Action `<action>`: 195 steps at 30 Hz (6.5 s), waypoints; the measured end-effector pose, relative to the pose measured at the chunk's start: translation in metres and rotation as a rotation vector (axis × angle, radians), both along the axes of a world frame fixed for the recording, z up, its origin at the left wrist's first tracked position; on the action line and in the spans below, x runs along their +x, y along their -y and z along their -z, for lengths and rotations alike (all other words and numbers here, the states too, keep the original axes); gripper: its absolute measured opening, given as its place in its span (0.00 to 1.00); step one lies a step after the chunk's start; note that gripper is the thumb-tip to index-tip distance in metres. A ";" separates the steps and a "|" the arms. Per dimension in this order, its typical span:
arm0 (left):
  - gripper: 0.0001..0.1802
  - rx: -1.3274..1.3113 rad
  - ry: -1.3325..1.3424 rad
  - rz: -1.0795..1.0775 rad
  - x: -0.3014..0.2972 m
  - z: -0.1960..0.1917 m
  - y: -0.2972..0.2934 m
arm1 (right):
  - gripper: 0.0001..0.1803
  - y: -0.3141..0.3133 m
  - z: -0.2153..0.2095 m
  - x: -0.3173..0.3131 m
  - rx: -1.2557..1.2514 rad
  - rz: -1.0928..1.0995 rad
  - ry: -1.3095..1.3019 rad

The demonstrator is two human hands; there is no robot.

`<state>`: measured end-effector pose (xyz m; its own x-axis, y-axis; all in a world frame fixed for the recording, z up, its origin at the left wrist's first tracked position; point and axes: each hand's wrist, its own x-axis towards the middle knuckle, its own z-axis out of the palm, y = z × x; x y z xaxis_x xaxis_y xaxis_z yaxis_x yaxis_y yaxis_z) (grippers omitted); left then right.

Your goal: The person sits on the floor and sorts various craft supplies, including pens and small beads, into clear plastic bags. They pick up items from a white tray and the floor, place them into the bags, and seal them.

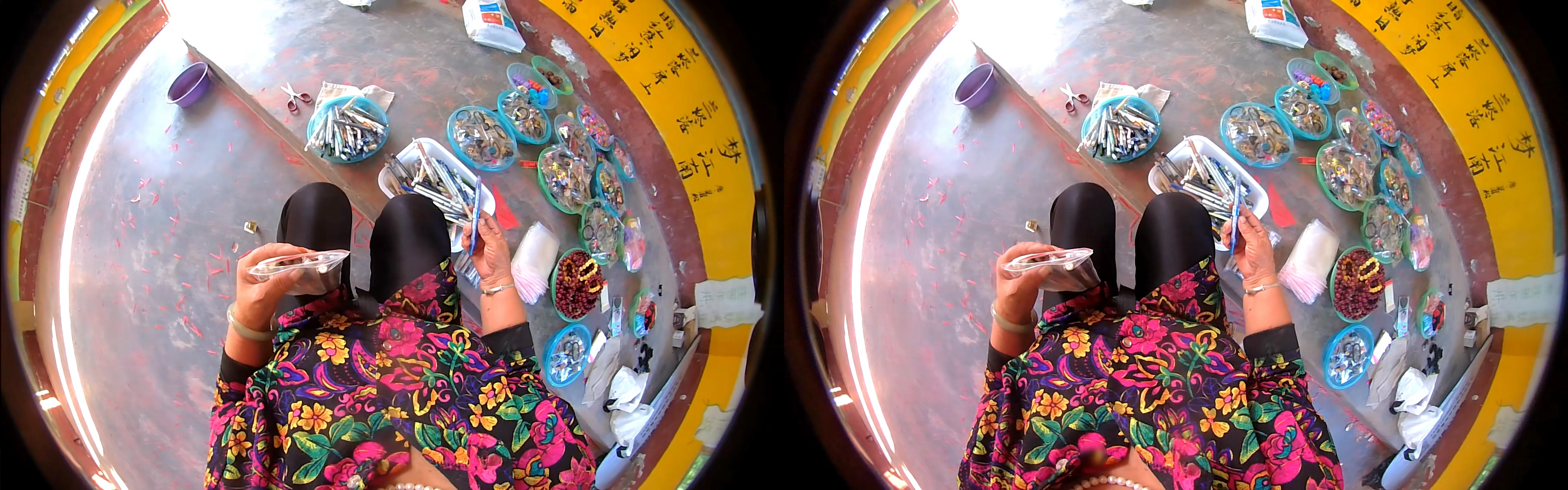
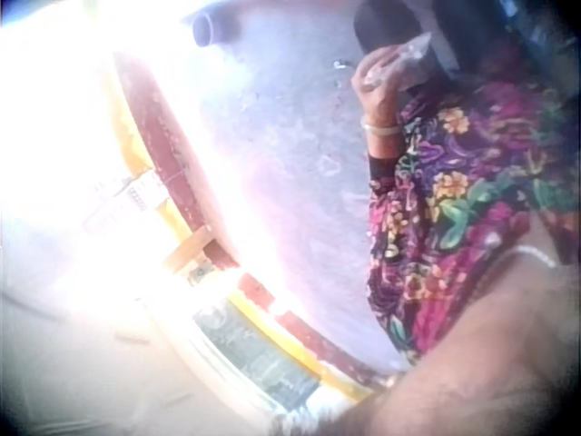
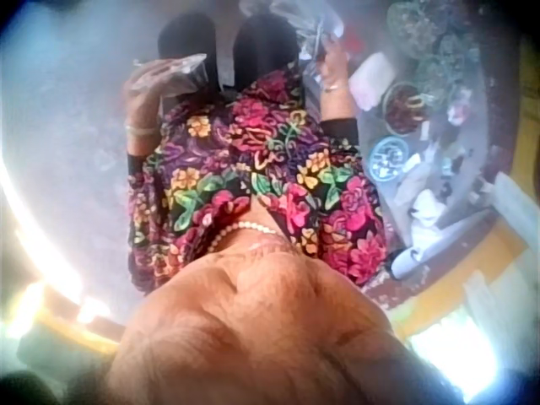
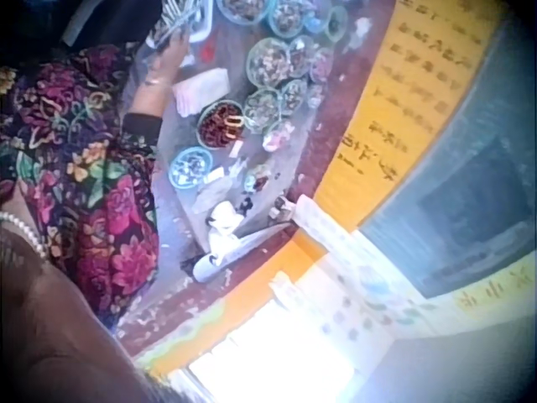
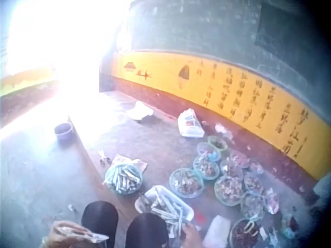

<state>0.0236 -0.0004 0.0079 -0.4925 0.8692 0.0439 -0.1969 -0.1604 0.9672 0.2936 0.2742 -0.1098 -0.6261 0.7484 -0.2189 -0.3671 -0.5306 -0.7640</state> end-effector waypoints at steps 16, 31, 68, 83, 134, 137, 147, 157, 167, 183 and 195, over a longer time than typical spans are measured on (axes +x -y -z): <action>0.15 0.003 0.081 0.011 -0.001 0.000 0.005 | 0.17 0.025 -0.053 -0.017 0.135 -0.026 -0.134; 0.15 -0.008 0.082 0.018 -0.001 0.002 0.005 | 0.14 0.025 -0.073 -0.019 0.085 0.142 -0.102; 0.22 -0.059 0.232 0.164 -0.005 -0.005 0.005 | 0.15 0.105 -0.185 -0.149 1.041 -0.299 -0.151; 0.20 -0.001 0.170 0.156 -0.008 0.000 0.004 | 0.11 0.110 -0.186 -0.151 1.167 -0.343 0.023; 0.15 -0.003 0.073 0.011 -0.006 0.006 0.001 | 0.15 -0.085 0.067 -0.056 1.093 0.115 1.082; 0.15 -0.019 0.099 0.005 -0.007 0.005 0.000 | 0.17 -0.101 0.102 -0.074 1.133 0.052 1.131; 0.15 -0.089 0.142 0.020 -0.012 -0.004 -0.006 | 0.12 -0.115 0.120 -0.143 1.099 -0.242 1.595; 0.16 -0.114 0.166 -0.008 -0.011 -0.006 -0.010 | 0.15 -0.113 0.127 -0.127 1.000 -0.177 1.456; 0.15 -0.074 0.110 0.004 -0.008 0.000 -0.005 | 0.12 -0.090 0.105 -0.077 0.914 -0.124 1.252; 0.17 0.027 0.099 0.136 0.001 0.001 -0.002 | 0.08 -0.018 -0.019 -0.008 0.020 0.218 0.005; 0.18 0.034 0.048 0.142 -0.003 0.005 0.011 | 0.15 0.018 -0.080 -0.026 0.130 -0.131 -0.361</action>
